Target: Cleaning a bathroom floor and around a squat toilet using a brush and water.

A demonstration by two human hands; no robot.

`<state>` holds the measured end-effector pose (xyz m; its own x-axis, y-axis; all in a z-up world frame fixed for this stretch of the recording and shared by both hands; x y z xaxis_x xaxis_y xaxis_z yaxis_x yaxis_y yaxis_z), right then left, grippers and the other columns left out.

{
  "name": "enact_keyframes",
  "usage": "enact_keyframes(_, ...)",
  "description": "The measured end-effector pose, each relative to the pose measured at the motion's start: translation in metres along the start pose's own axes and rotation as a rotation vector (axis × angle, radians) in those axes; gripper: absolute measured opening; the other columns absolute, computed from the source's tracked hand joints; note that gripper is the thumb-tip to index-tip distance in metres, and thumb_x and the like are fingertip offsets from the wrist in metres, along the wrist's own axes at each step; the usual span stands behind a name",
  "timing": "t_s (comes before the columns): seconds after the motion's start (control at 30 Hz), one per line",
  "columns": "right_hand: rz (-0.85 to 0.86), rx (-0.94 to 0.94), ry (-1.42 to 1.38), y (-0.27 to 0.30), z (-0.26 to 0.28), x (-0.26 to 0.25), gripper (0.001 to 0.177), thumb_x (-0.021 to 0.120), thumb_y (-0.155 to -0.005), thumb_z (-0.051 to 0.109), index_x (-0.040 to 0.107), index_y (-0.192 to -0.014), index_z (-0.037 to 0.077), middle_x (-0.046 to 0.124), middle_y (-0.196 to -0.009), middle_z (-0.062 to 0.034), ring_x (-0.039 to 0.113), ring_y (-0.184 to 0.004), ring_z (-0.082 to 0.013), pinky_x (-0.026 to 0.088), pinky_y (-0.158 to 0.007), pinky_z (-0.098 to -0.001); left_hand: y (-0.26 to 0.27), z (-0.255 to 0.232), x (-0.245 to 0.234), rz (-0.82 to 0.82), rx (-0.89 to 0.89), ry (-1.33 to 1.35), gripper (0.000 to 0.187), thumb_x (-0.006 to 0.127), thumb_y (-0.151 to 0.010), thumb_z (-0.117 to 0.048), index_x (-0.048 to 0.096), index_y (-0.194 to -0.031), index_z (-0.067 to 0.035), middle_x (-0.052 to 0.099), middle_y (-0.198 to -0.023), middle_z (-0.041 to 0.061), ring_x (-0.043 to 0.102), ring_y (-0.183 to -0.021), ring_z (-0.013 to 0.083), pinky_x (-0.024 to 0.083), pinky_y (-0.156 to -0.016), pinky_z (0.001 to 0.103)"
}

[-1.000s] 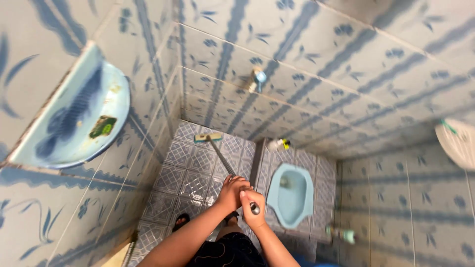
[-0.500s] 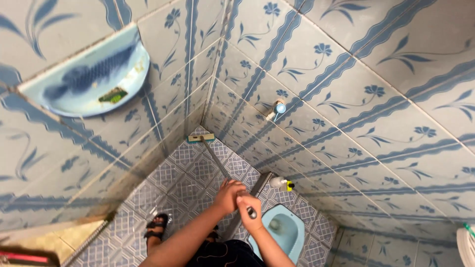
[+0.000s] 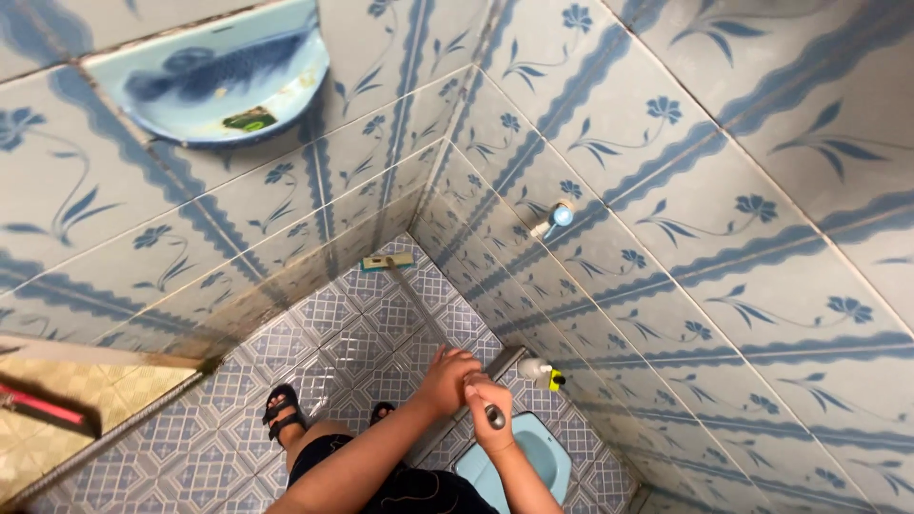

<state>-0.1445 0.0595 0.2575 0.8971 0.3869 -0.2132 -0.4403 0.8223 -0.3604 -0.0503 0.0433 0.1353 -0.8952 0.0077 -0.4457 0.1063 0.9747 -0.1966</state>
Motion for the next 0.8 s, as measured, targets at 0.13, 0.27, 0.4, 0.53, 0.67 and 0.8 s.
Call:
enact_keyframes(0.13, -0.077, 0.133, -0.054, 0.008, 0.009, -0.021, 0.020, 0.058, -0.091, 0.003, 0.055, -0.074, -0.007, 0.059, -0.076, -0.0101, 0.057, -0.073, -0.0204, 0.046, -0.068, -0.0328, -0.005, -0.043, -0.011, -0.137, 0.038, -0.048, 0.025, 0.069, -0.082, -0.027, 0.071, -0.101, -0.011, 0.071, -0.106, 0.011, 0.062, -0.112, 0.0340, 0.020, -0.112, 0.067)
enact_keyframes(0.27, -0.089, 0.302, -0.121, 0.005, 0.013, -0.052, 0.027, 0.058, -0.091, 0.006, 0.053, -0.068, -0.006, 0.052, -0.065, -0.0096, 0.048, -0.063, -0.0180, 0.040, -0.060, -0.0320, -0.016, -0.087, -0.013, 0.071, -0.125, -0.089, 0.013, 0.065, -0.085, -0.026, 0.069, -0.090, -0.014, 0.071, -0.099, 0.008, 0.063, -0.110, 0.0315, 0.024, -0.118, 0.063)
enact_keyframes(0.4, -0.047, 0.202, -0.230, 0.004, 0.014, -0.053, 0.035, 0.056, -0.094, 0.009, 0.044, -0.062, -0.001, 0.047, -0.063, -0.0086, 0.046, -0.064, -0.0202, 0.041, -0.065, -0.0346, -0.016, -0.076, -0.002, 0.088, -0.111, -0.095, 0.016, 0.065, -0.086, -0.028, 0.068, -0.090, -0.013, 0.071, -0.099, 0.008, 0.063, -0.110, 0.0310, 0.025, -0.117, 0.062)
enact_keyframes(0.53, -0.017, 0.177, -0.223, -0.003, 0.012, -0.034, 0.035, 0.055, -0.093, 0.012, 0.042, -0.062, 0.000, 0.048, -0.066, -0.0100, 0.046, -0.066, -0.0225, 0.042, -0.068, -0.0370, -0.013, -0.048, 0.002, 0.026, -0.107, -0.128, 0.020, 0.068, -0.082, -0.031, 0.070, -0.091, -0.013, 0.070, -0.097, 0.009, 0.062, -0.109, 0.0325, 0.025, -0.113, 0.063)
enact_keyframes(0.67, 0.021, 0.189, -0.237, -0.014, 0.013, -0.035, 0.036, 0.056, -0.092, 0.014, 0.043, -0.063, -0.001, 0.047, -0.065, -0.0103, 0.046, -0.066, -0.0230, 0.043, -0.070, -0.0379, -0.016, -0.053, -0.011, 0.027, -0.185, -0.187, 0.020, 0.065, -0.086, -0.033, 0.071, -0.091, -0.015, 0.072, -0.101, 0.008, 0.063, -0.111, 0.0307, 0.026, -0.117, 0.062)
enact_keyframes(0.8, 0.100, 0.273, -0.189, -0.024, 0.024, -0.049, 0.038, 0.059, -0.089, 0.014, 0.041, -0.060, -0.002, 0.044, -0.059, -0.0102, 0.044, -0.060, -0.0230, 0.040, -0.063, -0.0374, -0.016, -0.082, -0.023, 0.008, -0.174, -0.114, 0.024, 0.068, -0.085, -0.035, 0.071, -0.096, -0.014, 0.073, -0.105, 0.010, 0.063, -0.112, 0.0322, 0.029, -0.116, 0.060)
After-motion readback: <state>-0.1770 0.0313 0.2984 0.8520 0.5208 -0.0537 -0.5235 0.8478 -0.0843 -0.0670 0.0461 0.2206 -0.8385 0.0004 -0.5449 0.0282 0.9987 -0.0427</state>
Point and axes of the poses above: each hand's wrist, its own y-axis away from the middle knuckle, its own x-axis out of the palm, z = x × y, the point moved 5 cm from there along -y, towards the middle knuckle
